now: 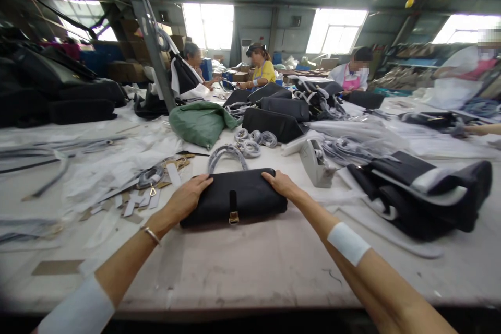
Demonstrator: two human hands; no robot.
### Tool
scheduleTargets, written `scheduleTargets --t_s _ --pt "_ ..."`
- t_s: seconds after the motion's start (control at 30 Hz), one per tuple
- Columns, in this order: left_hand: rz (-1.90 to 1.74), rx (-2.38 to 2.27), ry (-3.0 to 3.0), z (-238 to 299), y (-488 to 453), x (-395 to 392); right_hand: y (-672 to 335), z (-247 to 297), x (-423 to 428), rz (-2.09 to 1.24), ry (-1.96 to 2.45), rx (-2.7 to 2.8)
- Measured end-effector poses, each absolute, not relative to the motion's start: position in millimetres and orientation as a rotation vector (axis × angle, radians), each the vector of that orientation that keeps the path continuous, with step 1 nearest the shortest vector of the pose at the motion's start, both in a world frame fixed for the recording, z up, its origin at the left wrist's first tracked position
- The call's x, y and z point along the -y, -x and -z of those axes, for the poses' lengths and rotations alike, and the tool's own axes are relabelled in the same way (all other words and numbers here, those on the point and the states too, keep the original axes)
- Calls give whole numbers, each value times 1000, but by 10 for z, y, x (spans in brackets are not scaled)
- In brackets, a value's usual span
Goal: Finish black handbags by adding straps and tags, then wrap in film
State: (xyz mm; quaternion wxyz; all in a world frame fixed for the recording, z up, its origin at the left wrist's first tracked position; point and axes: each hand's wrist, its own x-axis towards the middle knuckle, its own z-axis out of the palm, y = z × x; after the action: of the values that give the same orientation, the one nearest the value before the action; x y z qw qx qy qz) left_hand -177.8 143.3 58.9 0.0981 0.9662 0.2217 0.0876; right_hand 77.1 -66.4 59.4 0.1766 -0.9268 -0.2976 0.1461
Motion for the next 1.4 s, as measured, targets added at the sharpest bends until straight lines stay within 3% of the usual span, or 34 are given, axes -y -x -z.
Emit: scheduleTargets --t_s 0.1,0.23,0.33,0.4,0.47,0.57,0.73,0.9,1.07,1.17,1.3,1.4 --pt "13 -430 -2894 -654 1819 -1267 -783 -571 770 -497 2614 945" --pt "-102 -375 -3028 -660 1840 -979 -728 -605 824 -514 2689 948" --pt "-79 -374 -3015 -573 1804 -924 -447 -808 858 -130 2723 1052" --pt "-48 -355 -3002 -485 1779 -979 -129 -993 889 249 2541 1259" --pt "-73 -310 -3032 -400 1766 -1055 200 -1123 881 389 2258 1525" --pt "-120 -294 -3067 -315 1757 -1119 477 -1072 709 271 2104 1826" --pt "-265 -377 -3027 -359 1758 -1047 316 -592 309 -66 2202 2001" --pt "-677 -234 -2831 -503 1842 -797 210 -418 284 -159 2181 1948" --pt "-703 164 -2888 -374 1832 -594 168 -405 207 -378 1882 1416" --pt "-689 145 -2997 -246 1777 -611 68 -494 357 -286 1666 969" --pt "-668 121 -3024 -182 1729 -678 -2 -546 1131 -153 1337 402" --pt "-664 105 -3021 -175 1720 -699 -42 -416 1729 -323 1295 87"
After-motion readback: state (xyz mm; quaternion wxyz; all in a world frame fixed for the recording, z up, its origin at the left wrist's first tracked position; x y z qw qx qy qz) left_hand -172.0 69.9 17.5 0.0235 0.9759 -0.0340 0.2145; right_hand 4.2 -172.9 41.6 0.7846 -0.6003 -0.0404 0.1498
